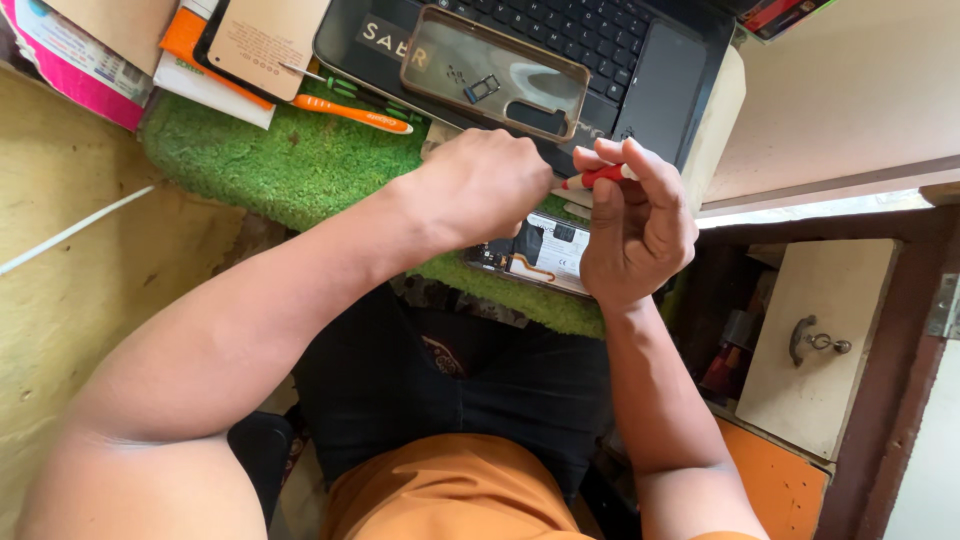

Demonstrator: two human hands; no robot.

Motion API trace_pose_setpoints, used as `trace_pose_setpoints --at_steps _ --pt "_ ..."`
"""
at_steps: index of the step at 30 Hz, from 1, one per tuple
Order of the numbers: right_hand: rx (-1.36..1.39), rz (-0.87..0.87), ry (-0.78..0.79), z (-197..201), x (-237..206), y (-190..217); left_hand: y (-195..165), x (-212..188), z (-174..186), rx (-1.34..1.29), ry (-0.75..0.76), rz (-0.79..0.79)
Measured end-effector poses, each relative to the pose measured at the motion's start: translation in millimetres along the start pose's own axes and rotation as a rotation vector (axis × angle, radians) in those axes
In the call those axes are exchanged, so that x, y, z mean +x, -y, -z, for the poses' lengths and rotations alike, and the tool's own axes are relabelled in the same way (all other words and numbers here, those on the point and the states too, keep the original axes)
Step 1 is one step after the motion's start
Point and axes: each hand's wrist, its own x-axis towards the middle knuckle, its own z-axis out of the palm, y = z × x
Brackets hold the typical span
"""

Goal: The person pries open the back cover of a pink smartphone using a pry tool, removes the cover, and then uses a screwdriver to unscrew components from the exposed internal frame while working at a repair bench.

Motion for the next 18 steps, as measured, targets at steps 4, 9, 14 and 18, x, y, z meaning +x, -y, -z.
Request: trace_pose_setpoints --at_steps 4,9,14,18 --pt "-0.018 0.012 -0.014 1.1 -0.5 -0.8 -6.0 7.9 -2.0 0.015 0.049 0.027" --pt "-0.013 0.020 -0.027 2.2 -0.7 -2.0 -7.6 6.0 -1.6 -0.037 0.051 0.043" --pt "0.015 0.010 -0.035 2.2 -1.0 -3.3 -3.3 4.8 -2.2 0.033 0.172 0.002" --pt "0.028 0.003 -0.048 2.4 -1.9 -4.3 -0.1 1.3 -2.7 -0.012 0.029 -0.068"
